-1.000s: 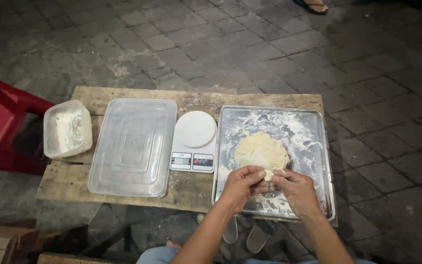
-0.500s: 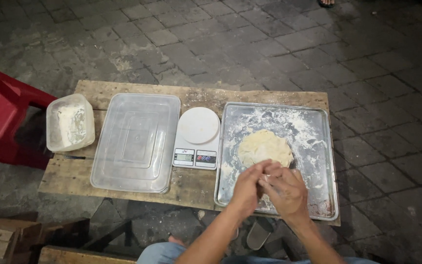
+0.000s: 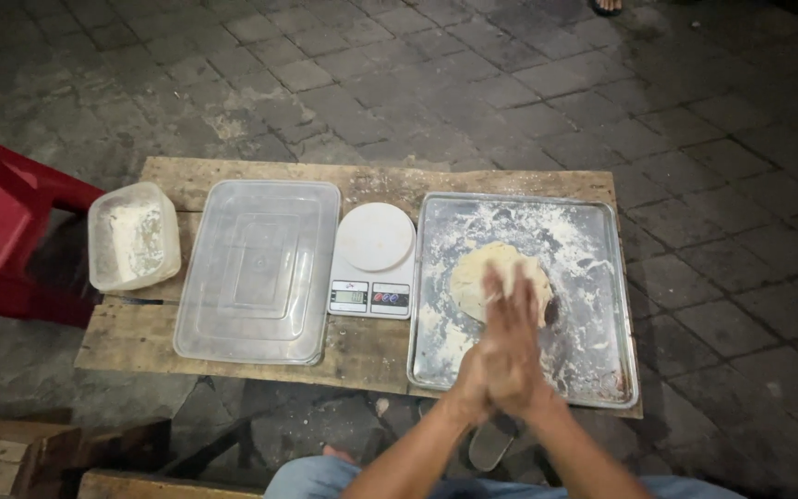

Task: Portioning a large mass of dough into smaller pieces, weighing them on a digital scale for consistency, and rolling them into balls on a floured tray.

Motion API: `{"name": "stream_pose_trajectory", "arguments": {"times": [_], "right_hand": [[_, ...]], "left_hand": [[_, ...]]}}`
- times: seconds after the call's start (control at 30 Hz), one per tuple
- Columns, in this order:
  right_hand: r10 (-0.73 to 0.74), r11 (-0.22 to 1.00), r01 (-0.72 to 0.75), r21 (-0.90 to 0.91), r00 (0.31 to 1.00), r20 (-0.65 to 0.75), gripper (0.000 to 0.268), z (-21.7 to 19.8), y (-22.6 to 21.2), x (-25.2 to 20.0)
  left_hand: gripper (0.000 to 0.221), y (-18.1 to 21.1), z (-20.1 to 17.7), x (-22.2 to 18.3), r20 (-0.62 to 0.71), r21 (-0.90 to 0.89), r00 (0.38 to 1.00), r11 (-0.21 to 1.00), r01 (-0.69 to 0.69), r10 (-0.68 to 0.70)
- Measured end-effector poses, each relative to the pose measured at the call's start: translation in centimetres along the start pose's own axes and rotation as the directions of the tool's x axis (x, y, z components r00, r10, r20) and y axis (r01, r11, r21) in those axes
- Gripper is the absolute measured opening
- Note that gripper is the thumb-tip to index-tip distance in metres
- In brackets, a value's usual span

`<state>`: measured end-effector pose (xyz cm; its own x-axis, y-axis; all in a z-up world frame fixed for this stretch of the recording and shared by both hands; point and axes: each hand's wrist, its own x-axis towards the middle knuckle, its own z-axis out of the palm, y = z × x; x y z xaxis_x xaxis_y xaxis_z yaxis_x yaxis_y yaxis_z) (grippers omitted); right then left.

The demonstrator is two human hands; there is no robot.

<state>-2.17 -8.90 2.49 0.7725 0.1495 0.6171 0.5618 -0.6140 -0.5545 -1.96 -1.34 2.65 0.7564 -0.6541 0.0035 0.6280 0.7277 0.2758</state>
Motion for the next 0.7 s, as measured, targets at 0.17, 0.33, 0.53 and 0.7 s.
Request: {"name": "stream_pose_trajectory", "arguments": {"times": [0.17,0.33,0.53,0.7], "right_hand": [[-0.022,0.992,0.012,-0.127,0.997,-0.074,0.066,1.1,0.8,-0.1],[-0.066,0.987,0.098,0.126,0.97,-0.235,0.092,2.1,-1.0,0.3],[-0.102,0.978,0.105,-0.179,0.994,0.026,0.063,-1.5,1.4,1.5],[-0.12,0.972,0.14,-0.189,0.986,0.115,0.062,-0.7,0.4,1.5]], "left_hand": [[0.089,0.8,-3.6,0.9,0.036,0.199,0.999,0.979,-0.037,0.03],[0.082,-2.8,-6.6,0.8,0.277,-0.109,0.958,0.993,-0.045,0.073],[0.084,-0.8,-1.0,1.5,0.158,0.054,0.986,0.996,-0.064,0.055],[0.07,-2.9,-0.4,1.4,0.092,-0.294,0.696,0.687,-0.664,0.712]]}}
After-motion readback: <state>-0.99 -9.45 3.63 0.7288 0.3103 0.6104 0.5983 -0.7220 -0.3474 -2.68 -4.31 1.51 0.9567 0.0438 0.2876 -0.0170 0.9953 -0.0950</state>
